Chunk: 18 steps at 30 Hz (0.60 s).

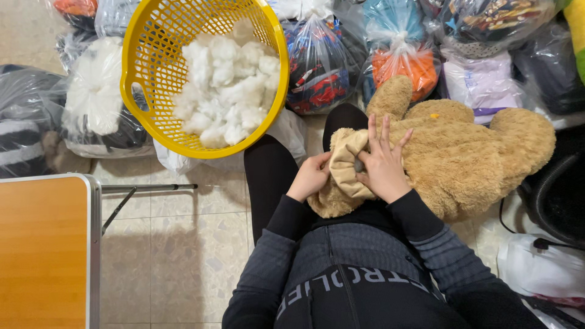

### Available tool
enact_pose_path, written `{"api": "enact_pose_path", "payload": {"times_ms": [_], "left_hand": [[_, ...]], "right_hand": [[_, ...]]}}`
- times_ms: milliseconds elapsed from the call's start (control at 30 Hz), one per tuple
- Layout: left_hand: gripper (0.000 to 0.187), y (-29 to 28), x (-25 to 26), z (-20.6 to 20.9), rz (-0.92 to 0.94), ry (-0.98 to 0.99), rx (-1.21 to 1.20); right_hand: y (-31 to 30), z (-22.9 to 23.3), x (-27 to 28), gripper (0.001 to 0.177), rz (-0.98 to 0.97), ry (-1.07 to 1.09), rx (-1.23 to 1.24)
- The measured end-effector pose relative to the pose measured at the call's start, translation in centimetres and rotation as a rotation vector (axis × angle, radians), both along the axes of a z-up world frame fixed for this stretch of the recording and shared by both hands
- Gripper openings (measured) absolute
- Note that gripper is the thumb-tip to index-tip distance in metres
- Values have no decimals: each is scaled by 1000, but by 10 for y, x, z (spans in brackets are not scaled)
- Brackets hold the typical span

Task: The person sits on the floor and repeatedly stuffs white cotton-like filling into the leg of a large brown teddy bear. They take handfuls of filling from a yellow basket and push the material into the opening of the bear's leg, compressing it with both hands.

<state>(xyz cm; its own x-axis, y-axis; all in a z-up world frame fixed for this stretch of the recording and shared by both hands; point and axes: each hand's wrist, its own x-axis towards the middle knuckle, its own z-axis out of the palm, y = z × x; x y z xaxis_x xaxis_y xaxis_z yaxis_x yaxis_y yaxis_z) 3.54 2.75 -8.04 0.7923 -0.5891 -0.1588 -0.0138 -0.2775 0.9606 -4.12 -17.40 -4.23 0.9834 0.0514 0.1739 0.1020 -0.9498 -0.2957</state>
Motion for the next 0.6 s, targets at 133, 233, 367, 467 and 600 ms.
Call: {"api": "enact_pose_path", "payload": {"times_ms": [133,233,367,467,600], "left_hand": [[30,1,-8,6,-18,2,0],[31,0,-13,4,6,-1,13],[28,9,-4,7,197,-99,119],[29,27,12,17,330,-138,373],[29,37,15,29,349,-146,615]], "right_hand": [[0,-2,0,26,-19,-21,22],[-3,-6,-4,13,-32,32,4],[-16,-5,-5,22,6,67,15],[-34,0,-7,27,7,89,24],[-59,13,-15,28,-55,128,26]]}}
